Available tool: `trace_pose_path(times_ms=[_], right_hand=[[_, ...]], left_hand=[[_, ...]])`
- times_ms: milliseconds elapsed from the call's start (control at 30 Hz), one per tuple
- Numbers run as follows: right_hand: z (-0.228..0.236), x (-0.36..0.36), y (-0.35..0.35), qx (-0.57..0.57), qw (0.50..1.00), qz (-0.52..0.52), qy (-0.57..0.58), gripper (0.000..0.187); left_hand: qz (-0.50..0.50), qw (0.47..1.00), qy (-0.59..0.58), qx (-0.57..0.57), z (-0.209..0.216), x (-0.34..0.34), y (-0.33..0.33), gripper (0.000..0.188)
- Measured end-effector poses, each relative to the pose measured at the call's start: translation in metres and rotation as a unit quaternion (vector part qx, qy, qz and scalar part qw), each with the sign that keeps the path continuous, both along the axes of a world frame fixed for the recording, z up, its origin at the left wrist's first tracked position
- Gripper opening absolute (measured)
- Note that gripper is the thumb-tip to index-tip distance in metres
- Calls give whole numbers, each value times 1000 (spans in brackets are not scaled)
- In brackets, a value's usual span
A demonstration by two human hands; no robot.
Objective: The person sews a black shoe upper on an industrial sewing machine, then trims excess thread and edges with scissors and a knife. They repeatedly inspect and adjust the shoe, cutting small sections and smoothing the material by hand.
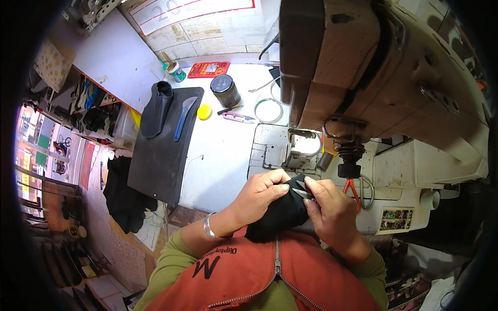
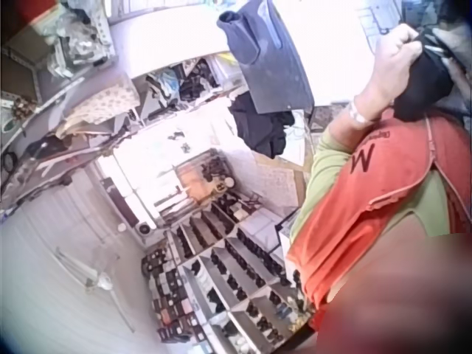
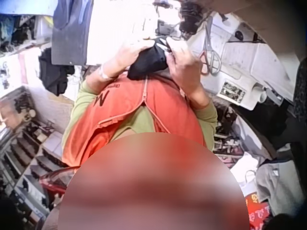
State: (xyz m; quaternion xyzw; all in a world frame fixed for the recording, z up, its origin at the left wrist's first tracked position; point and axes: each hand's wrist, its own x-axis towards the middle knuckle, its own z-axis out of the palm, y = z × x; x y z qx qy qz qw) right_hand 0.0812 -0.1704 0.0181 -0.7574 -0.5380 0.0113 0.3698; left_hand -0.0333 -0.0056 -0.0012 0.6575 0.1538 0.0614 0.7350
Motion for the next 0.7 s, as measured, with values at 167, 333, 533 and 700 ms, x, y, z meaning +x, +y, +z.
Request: trace_pose_path(times_ms=[167, 333, 533, 700], right_hand=[[2, 1, -1, -5, 1000, 4, 9, 40], [3, 3, 0, -9, 1000, 9, 0, 41], [2, 1, 0, -7, 1000, 1, -6, 42], [2, 0, 1, -4, 1000, -5, -9, 43]], left_hand=[[1, 999, 0, 50, 4, 1, 0, 16], [-13, 997, 9, 69, 9, 1, 0, 17], [-8, 999, 16, 32, 3, 1, 1, 16], [-2, 1000, 11, 19, 1, 2, 0, 15]])
